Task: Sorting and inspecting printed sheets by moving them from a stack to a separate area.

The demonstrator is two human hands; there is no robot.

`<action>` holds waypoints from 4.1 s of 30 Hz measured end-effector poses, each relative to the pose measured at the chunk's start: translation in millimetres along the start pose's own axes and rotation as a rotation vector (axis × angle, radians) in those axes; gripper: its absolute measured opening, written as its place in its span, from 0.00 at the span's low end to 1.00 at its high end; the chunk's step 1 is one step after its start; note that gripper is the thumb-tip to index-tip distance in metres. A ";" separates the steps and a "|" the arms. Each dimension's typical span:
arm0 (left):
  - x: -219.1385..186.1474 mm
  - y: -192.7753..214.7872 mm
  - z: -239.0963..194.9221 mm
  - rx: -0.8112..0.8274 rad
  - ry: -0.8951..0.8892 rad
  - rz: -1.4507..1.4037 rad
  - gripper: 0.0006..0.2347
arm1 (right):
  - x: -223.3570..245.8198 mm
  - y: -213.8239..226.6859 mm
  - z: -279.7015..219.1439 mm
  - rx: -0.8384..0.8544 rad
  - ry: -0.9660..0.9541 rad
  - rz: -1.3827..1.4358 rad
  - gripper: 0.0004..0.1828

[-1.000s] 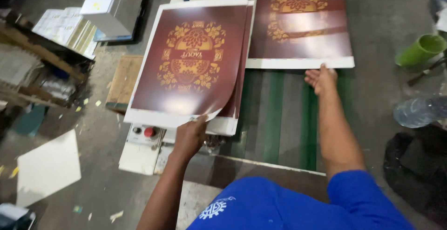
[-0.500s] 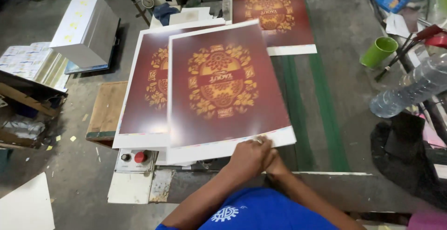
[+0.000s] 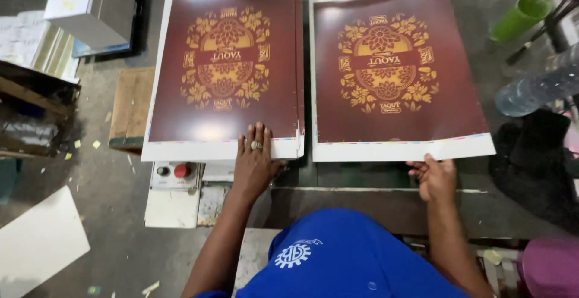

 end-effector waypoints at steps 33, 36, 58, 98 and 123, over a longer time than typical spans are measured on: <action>-136.7 26.7 23.5 -0.346 -0.504 -0.262 0.23 | -33.1 -176.6 -46.7 0.422 -0.382 0.070 0.20; -107.8 14.4 22.9 -0.181 -0.408 -0.195 0.21 | 17.5 -142.7 -49.9 0.214 -0.053 0.074 0.22; 8.5 1.3 -30.8 -0.154 -0.248 0.211 0.18 | 10.9 30.5 -60.0 -0.185 0.054 -0.059 0.19; -27.5 13.4 2.3 -0.153 -0.251 -0.122 0.19 | 19.7 -85.6 -72.5 0.141 -0.049 0.023 0.17; 41.4 15.8 -13.1 0.050 -0.171 0.044 0.36 | 9.8 31.2 -27.7 -0.168 0.026 -0.054 0.21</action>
Point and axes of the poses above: each hand's wrist, its own z-axis towards the middle knuckle, its own y-axis out of the back of the hand, x = y × z, the point moved 6 cm from there along z, towards the middle knuckle, and after that the axes turned 12 degrees about -y, right-handed, at the moved point
